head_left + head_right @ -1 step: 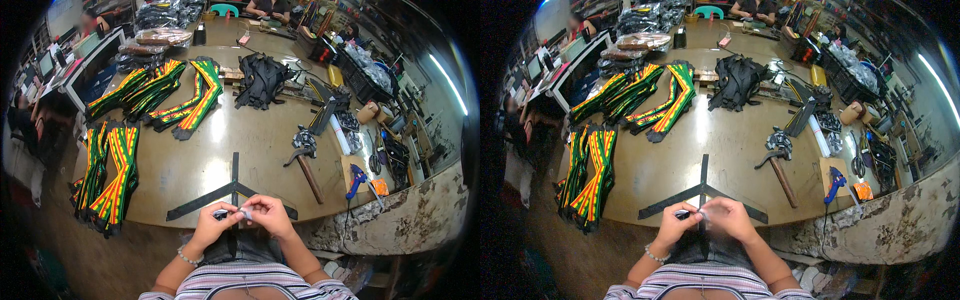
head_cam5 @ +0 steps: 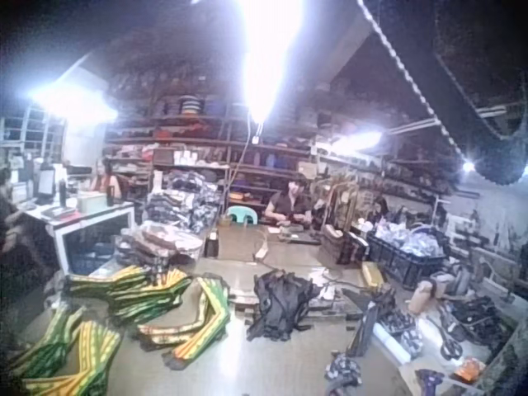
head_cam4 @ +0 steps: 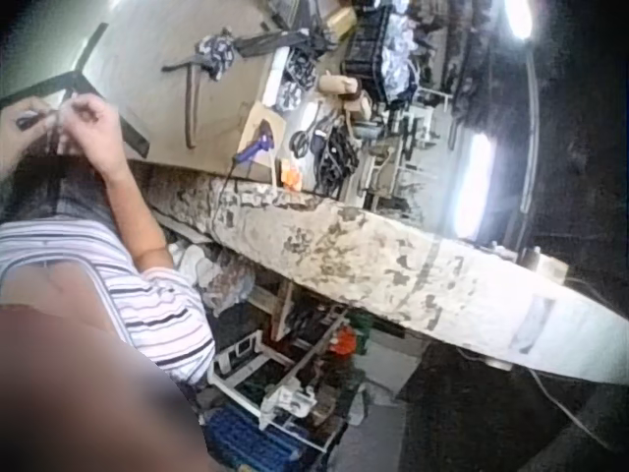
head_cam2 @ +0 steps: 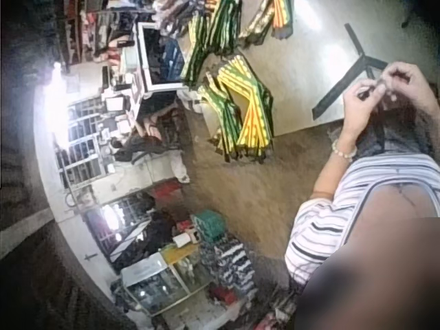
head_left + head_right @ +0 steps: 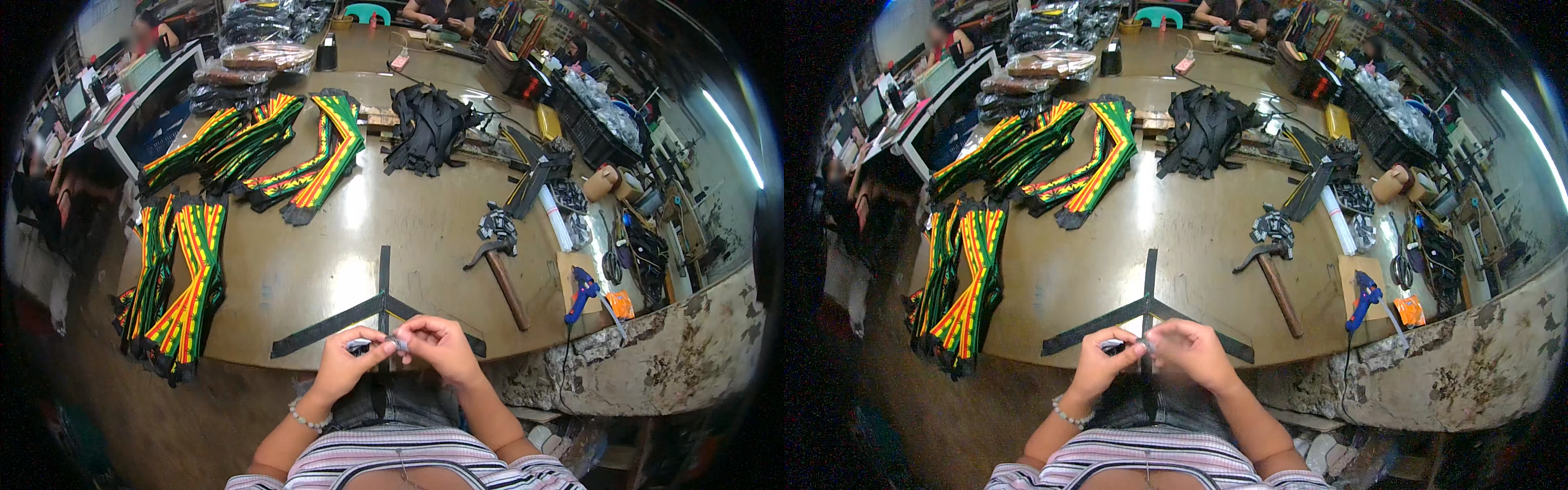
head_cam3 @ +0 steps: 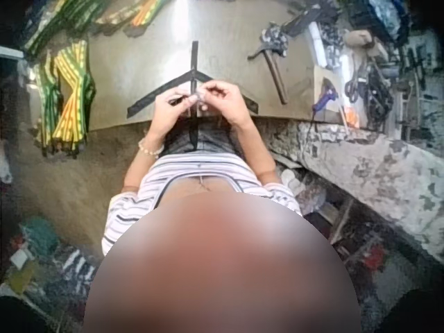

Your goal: The person assembles fabric parts by applying hot glue to black straps and attaching patterned fabric pieces. They repeatedly pick up straps, apply glue, place fabric, and press to secure, working at a cluttered table with tools and materials nearby.

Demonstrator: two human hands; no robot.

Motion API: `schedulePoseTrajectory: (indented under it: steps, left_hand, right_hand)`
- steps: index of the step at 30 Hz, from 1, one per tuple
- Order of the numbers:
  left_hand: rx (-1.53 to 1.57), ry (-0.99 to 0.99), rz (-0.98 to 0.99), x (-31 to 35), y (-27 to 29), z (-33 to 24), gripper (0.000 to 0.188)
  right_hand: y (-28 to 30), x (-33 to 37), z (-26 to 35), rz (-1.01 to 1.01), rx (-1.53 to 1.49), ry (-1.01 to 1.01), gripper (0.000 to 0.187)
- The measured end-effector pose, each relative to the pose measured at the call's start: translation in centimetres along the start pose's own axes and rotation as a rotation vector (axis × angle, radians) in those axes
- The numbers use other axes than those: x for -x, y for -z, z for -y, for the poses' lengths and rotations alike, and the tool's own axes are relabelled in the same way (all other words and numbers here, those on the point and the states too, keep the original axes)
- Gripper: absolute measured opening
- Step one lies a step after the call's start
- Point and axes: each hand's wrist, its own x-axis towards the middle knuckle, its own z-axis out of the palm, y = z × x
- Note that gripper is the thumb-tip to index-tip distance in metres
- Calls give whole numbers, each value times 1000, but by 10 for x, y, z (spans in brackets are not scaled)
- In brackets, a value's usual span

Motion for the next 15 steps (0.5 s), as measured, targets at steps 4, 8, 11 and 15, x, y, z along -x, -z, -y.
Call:
schedulePoseTrajectory:
  steps: [4,8,11,15]
  left_hand:
    - [-14,-44,-37,0,1,-3,14]
    - [-32,-48,-31,2,4,-4,15]
    - [-74,-149,-60,2,6,-5,15]
    - [-15,-103,-119,4,12,-9,14]
  right_hand:
    - [1,5,4,79,-84,50,21]
    - [-2,6,1,68,83,144,24]
    - [-12,1,10,87,181,134,25]
    - [-34,4,63,-5,783,557,19]
